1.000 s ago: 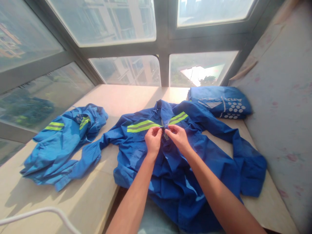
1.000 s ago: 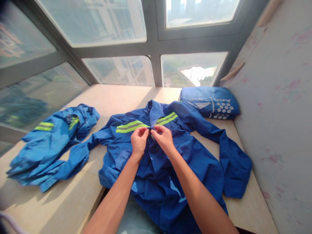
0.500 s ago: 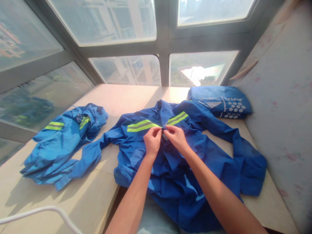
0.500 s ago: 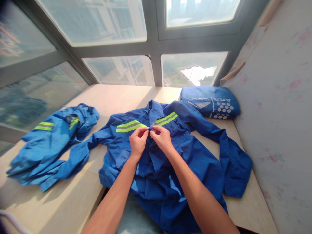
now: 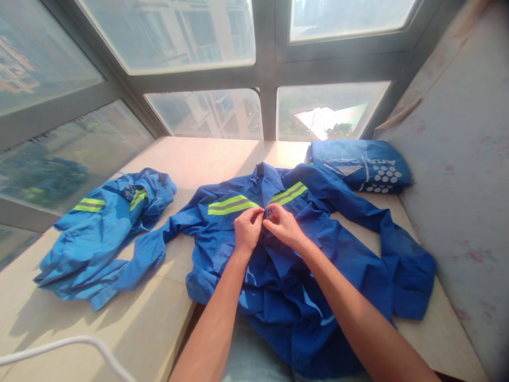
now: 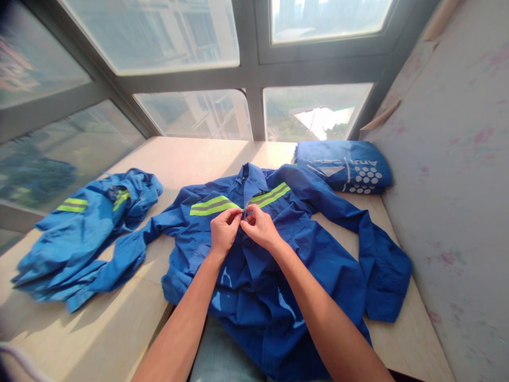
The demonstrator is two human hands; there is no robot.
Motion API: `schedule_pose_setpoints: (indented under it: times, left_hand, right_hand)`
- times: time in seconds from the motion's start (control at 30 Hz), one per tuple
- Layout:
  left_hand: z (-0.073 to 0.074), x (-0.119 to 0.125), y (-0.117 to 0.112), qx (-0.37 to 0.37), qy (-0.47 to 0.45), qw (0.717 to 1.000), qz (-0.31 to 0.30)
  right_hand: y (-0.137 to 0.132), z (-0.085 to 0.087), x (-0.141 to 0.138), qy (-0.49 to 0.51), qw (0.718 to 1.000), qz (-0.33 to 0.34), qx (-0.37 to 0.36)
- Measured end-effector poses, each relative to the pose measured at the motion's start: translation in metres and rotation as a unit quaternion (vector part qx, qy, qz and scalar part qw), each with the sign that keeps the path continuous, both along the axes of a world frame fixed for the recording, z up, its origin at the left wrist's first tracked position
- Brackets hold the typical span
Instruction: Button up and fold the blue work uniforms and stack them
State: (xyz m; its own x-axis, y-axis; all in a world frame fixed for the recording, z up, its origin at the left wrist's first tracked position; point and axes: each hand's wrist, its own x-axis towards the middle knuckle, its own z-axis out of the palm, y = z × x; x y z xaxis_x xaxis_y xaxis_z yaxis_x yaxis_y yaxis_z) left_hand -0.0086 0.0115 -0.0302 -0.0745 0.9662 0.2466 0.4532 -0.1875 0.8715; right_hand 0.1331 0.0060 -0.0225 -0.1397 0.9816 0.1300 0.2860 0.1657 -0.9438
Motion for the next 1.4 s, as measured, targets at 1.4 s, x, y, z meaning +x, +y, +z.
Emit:
schedule_pose_setpoints:
  times: [1.4]
  left_hand:
    - [-0.014,0.006,0.000,-0.091,-0.218,0.969,0.075]
  right_hand:
    - [-0.003,-0.016,-0.014,-0.138,0.978,-0.124,0.099]
